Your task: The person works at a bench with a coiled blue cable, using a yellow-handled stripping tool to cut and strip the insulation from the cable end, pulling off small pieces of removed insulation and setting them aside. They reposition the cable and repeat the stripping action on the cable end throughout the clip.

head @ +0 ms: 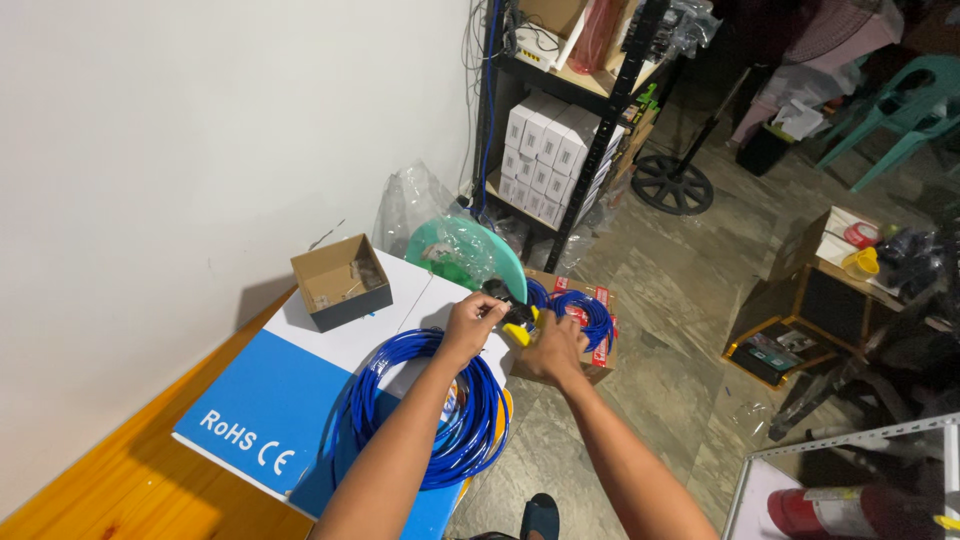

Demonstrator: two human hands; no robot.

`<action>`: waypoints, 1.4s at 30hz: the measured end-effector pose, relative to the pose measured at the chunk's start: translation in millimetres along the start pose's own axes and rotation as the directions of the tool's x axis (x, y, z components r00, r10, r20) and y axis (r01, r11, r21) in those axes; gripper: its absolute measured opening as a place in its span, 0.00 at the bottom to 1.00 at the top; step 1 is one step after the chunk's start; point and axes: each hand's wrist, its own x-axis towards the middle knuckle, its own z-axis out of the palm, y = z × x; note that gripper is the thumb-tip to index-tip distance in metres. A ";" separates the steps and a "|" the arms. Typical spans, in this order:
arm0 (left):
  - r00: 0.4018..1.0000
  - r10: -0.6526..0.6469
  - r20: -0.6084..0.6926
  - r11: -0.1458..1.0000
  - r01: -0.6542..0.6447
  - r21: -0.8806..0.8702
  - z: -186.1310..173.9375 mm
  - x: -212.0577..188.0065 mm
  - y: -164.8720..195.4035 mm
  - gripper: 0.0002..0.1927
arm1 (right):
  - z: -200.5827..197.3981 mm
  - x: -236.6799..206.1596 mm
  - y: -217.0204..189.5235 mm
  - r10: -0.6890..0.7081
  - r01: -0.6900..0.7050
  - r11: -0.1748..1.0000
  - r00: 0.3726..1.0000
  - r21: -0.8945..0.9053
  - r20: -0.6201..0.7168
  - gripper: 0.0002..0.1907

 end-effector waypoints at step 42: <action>0.997 0.064 -0.049 0.971 -0.051 0.234 21.2 19.0 -24.8 0.07 | 4.7 47.7 0.2 -0.307 0.384 0.883 0.908 0.271 -0.286 0.12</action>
